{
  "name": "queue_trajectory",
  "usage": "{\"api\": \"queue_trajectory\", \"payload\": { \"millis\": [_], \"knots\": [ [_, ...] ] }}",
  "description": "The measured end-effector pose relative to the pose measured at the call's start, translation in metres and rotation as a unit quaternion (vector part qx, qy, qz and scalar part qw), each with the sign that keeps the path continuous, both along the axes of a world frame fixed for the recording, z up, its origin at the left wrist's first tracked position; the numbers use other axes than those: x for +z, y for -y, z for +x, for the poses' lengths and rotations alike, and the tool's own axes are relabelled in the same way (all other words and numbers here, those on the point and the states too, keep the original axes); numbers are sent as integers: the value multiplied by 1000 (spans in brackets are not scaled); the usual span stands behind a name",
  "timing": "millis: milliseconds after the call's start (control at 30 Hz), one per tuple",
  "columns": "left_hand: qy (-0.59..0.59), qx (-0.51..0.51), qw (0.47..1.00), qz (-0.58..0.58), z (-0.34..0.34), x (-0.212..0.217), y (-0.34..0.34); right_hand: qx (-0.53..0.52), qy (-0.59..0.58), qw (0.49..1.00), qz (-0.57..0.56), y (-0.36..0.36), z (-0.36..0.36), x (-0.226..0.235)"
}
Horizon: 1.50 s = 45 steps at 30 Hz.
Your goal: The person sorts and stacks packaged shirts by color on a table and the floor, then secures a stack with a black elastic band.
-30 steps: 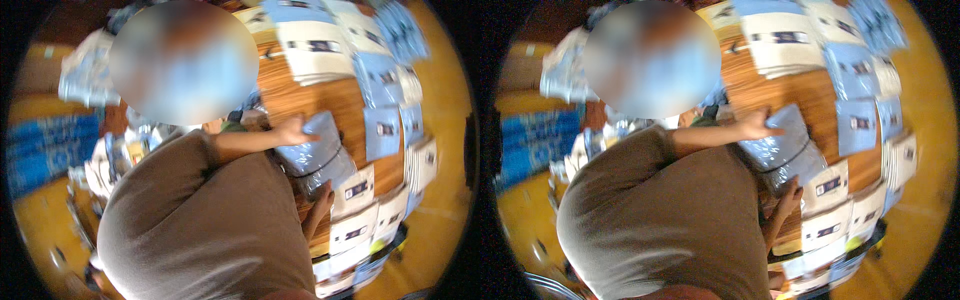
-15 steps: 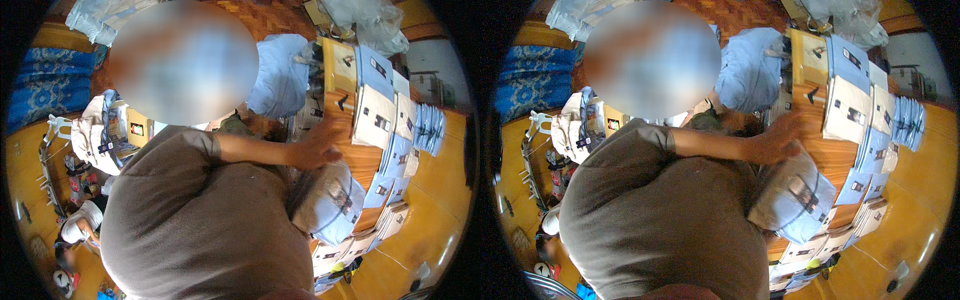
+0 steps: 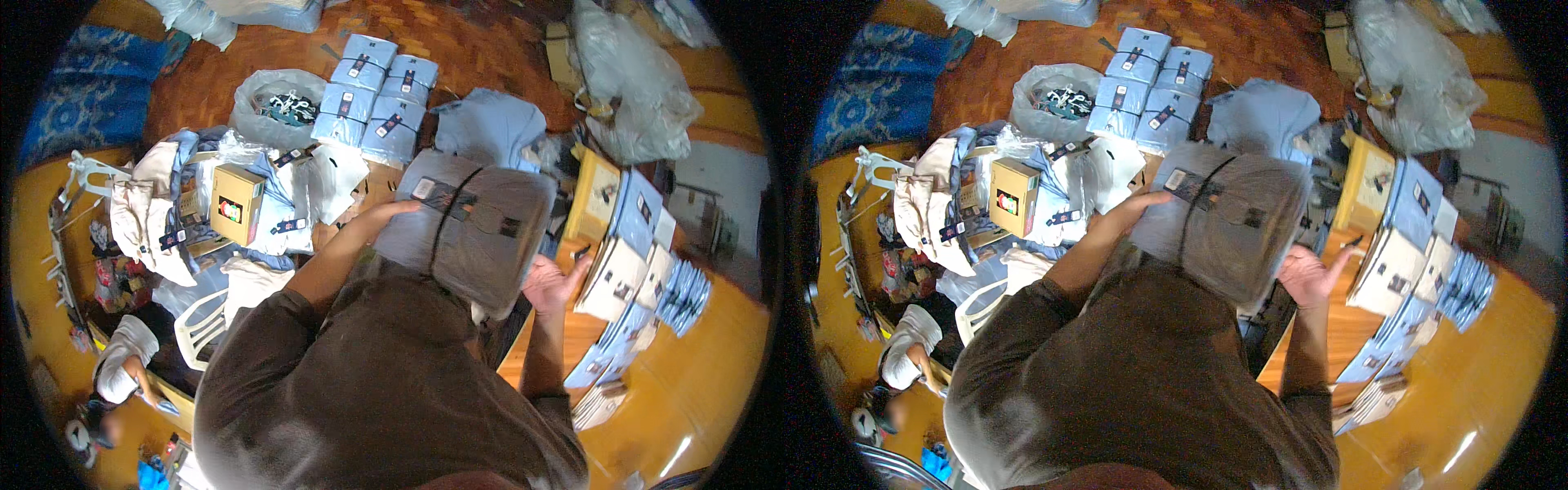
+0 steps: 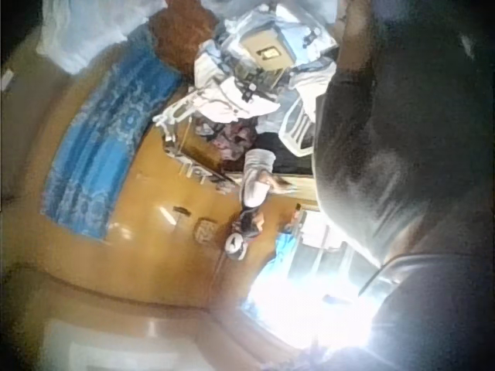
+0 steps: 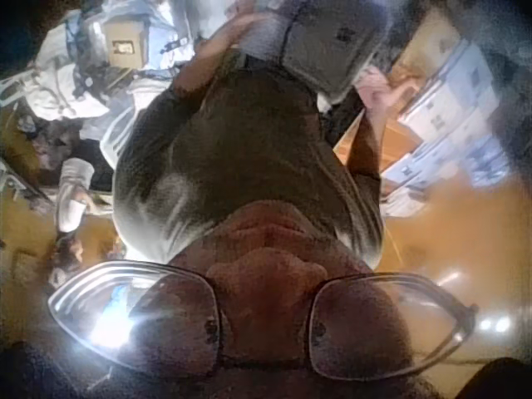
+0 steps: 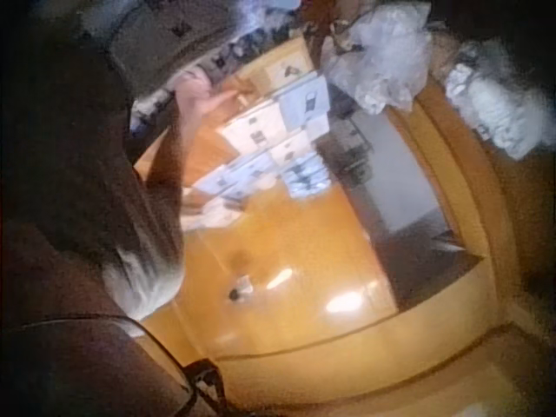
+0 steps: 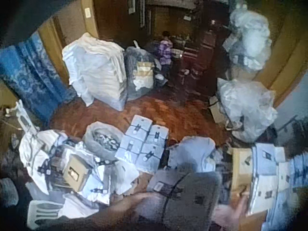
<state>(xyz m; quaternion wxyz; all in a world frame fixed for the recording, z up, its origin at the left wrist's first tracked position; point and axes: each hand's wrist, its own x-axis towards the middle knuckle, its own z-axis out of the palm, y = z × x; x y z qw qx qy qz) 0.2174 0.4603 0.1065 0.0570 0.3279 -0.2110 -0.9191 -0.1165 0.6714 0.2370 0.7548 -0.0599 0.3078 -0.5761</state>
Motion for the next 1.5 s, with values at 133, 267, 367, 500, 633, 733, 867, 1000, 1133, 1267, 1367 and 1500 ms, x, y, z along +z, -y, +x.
{"api": "queue_trajectory", "payload": {
  "millis": [133,267,367,500,633,733,867,1000,1133,1267,1367,1500],
  "knots": [
    [-59,-9,998,-12,1,-67,65,115,35,991,61,142,-23,-24],
    [-102,-87,953,-271,-42,3,166,322,-175,929,52,265,-54,-50],
    [-62,-171,921,-345,-42,-18,179,436,-474,763,-47,266,-35,-84],
    [-155,-30,981,116,13,-140,146,517,-381,734,220,248,17,-149],
    [-13,209,958,196,99,-254,-15,429,-372,768,297,232,35,-225],
    [35,261,958,115,56,-207,3,343,-418,783,308,225,41,-290],
    [227,132,954,-148,-19,-225,155,227,-420,819,318,324,31,-353],
    [268,127,863,-410,-64,-281,266,145,-381,889,207,422,-27,-467],
    [417,111,761,-484,-69,-303,230,42,-365,917,156,487,-79,-581],
    [478,-237,728,-431,-23,-290,82,40,-401,892,203,549,-73,-620],
    [469,-446,728,-227,1,-283,34,11,-411,882,230,558,-69,-662],
    [472,-436,733,-225,-16,-294,29,33,-438,859,261,562,-54,-690]
  ]
}}
